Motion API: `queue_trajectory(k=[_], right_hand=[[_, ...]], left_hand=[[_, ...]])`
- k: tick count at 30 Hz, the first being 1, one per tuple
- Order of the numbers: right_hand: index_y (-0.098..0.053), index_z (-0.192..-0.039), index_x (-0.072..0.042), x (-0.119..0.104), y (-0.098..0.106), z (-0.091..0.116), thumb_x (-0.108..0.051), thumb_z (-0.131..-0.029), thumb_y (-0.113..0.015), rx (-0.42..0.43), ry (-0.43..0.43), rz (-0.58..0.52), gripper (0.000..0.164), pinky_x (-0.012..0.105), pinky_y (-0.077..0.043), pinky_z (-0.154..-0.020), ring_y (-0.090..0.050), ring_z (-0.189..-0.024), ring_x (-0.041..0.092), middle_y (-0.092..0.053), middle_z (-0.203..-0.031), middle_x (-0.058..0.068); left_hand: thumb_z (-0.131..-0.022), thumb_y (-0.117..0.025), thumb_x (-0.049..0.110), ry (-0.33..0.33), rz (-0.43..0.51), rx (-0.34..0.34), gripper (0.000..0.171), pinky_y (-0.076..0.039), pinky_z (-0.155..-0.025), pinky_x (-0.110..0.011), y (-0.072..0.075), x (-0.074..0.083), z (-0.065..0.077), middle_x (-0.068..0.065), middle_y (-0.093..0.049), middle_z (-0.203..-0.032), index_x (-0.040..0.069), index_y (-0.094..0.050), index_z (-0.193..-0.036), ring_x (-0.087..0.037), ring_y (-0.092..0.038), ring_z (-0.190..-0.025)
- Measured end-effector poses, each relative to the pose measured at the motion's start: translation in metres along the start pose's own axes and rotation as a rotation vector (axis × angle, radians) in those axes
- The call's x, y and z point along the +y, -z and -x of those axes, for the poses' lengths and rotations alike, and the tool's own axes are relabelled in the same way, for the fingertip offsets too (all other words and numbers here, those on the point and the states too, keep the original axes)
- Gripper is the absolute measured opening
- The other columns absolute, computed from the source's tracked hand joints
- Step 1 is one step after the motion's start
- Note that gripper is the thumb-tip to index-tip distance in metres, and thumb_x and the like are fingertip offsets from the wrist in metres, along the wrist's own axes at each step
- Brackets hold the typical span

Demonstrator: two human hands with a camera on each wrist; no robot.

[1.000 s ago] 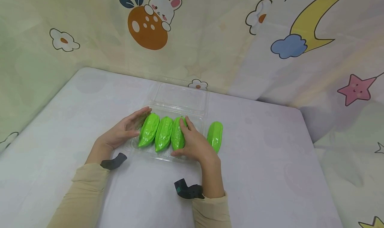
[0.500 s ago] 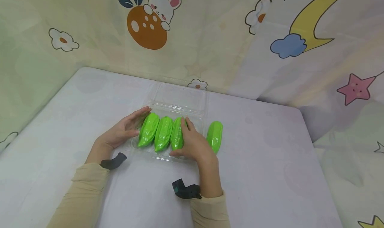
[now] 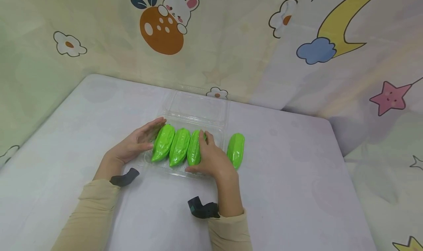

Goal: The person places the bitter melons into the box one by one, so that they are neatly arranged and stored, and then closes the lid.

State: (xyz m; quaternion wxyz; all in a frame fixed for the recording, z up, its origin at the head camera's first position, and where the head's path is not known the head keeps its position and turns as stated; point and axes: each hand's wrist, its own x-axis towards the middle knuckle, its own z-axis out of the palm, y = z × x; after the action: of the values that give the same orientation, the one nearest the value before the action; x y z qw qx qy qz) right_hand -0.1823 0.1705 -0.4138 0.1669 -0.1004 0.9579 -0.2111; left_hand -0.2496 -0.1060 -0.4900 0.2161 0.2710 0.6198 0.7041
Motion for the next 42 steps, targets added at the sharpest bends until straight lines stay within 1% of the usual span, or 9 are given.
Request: queue_trajectory(k=[4, 8, 11, 14, 17, 22, 29, 37, 42], right_hand=[[-0.006, -0.154, -0.012, 0.001, -0.001, 0.000, -0.050, -0.069, -0.080, -0.019, -0.002, -0.003, 0.119, 0.045, -0.042, -0.105, -0.038, -0.137, 0.034, -0.008, -0.160, 0.008], [-0.005, -0.154, -0.012, 0.002, 0.000, 0.000, -0.050, -0.071, -0.079, -0.042, -0.004, -0.018, 0.118, 0.046, -0.035, -0.111, -0.026, -0.144, 0.031, -0.005, -0.161, 0.008], [-0.005, -0.153, -0.010, 0.003, 0.001, -0.001, -0.049, -0.071, -0.079, -0.048, 0.005, -0.024, 0.118, 0.045, -0.031, -0.114, -0.019, -0.146, 0.028, -0.004, -0.161, 0.009], [-0.005, -0.153, -0.009, 0.004, 0.002, -0.001, -0.049, -0.071, -0.079, -0.060, 0.010, -0.027, 0.117, 0.043, -0.027, -0.116, -0.015, -0.147, 0.025, -0.004, -0.161, 0.010], [-0.005, -0.153, -0.008, 0.004, 0.004, -0.001, -0.048, -0.072, -0.078, -0.075, 0.017, -0.042, 0.116, 0.043, -0.025, -0.116, -0.015, -0.147, 0.025, -0.003, -0.161, 0.010], [-0.005, -0.152, -0.004, 0.006, 0.008, -0.001, -0.047, -0.078, -0.074, -0.091, 0.050, -0.050, 0.110, 0.043, -0.023, -0.117, -0.014, -0.147, 0.027, -0.002, -0.160, 0.013], [-0.006, -0.151, 0.001, 0.009, 0.012, 0.000, -0.036, -0.085, -0.070, -0.100, 0.098, -0.026, 0.099, 0.042, -0.023, -0.117, -0.012, -0.147, 0.028, 0.000, -0.159, 0.017], [-0.009, -0.152, -0.004, 0.012, 0.012, 0.000, -0.030, -0.081, -0.075, -0.086, 0.114, -0.029, 0.100, 0.043, -0.026, -0.116, -0.015, -0.146, 0.028, -0.001, -0.161, 0.012], [-0.011, -0.152, -0.006, 0.010, 0.013, 0.001, -0.028, -0.079, -0.077, -0.072, 0.103, -0.034, 0.101, 0.043, -0.027, -0.115, -0.016, -0.146, 0.028, -0.002, -0.161, 0.010]], left_hand=[[-0.083, -0.067, 0.005, -0.003, 0.004, -0.002, 0.086, 0.003, -0.119, -0.045, 0.001, -0.002, 0.000, -0.003, -0.012, -0.161, 0.015, -0.018, -0.153, -0.015, -0.002, -0.149], [-0.083, -0.067, 0.003, 0.000, 0.010, -0.002, 0.086, 0.003, -0.119, -0.045, 0.001, -0.004, 0.000, -0.002, -0.012, -0.161, 0.015, -0.018, -0.153, -0.015, -0.002, -0.149], [-0.083, -0.066, 0.003, -0.002, 0.011, -0.001, 0.085, 0.004, -0.119, -0.045, 0.000, -0.004, 0.001, -0.002, -0.012, -0.161, 0.015, -0.018, -0.153, -0.015, -0.001, -0.149], [-0.083, -0.066, 0.004, -0.011, 0.011, -0.002, 0.085, 0.005, -0.119, -0.047, 0.000, -0.004, 0.000, -0.004, -0.011, -0.161, 0.013, -0.018, -0.153, -0.017, 0.000, -0.149], [-0.083, -0.068, 0.007, -0.015, 0.011, -0.001, 0.086, 0.005, -0.119, -0.047, 0.000, -0.003, 0.000, -0.005, -0.011, -0.161, 0.013, -0.018, -0.153, -0.018, 0.000, -0.149], [-0.082, -0.071, 0.012, -0.014, 0.010, 0.002, 0.088, 0.005, -0.119, -0.047, -0.001, -0.001, 0.000, -0.006, -0.011, -0.161, 0.012, -0.018, -0.152, -0.019, -0.001, -0.149], [-0.082, -0.072, 0.015, -0.001, 0.009, 0.007, 0.089, 0.005, -0.119, -0.047, -0.002, 0.001, -0.001, -0.006, -0.012, -0.161, 0.013, -0.018, -0.153, -0.019, -0.001, -0.149], [-0.083, -0.069, 0.008, -0.004, 0.006, 0.001, 0.086, 0.006, -0.118, -0.047, -0.001, -0.001, -0.001, -0.006, -0.011, -0.161, 0.012, -0.018, -0.153, -0.019, 0.000, -0.149], [-0.083, -0.070, 0.009, -0.005, 0.023, 0.000, 0.086, 0.005, -0.119, -0.046, -0.001, -0.001, -0.001, -0.006, -0.011, -0.161, 0.013, -0.018, -0.153, -0.019, 0.000, -0.149]])
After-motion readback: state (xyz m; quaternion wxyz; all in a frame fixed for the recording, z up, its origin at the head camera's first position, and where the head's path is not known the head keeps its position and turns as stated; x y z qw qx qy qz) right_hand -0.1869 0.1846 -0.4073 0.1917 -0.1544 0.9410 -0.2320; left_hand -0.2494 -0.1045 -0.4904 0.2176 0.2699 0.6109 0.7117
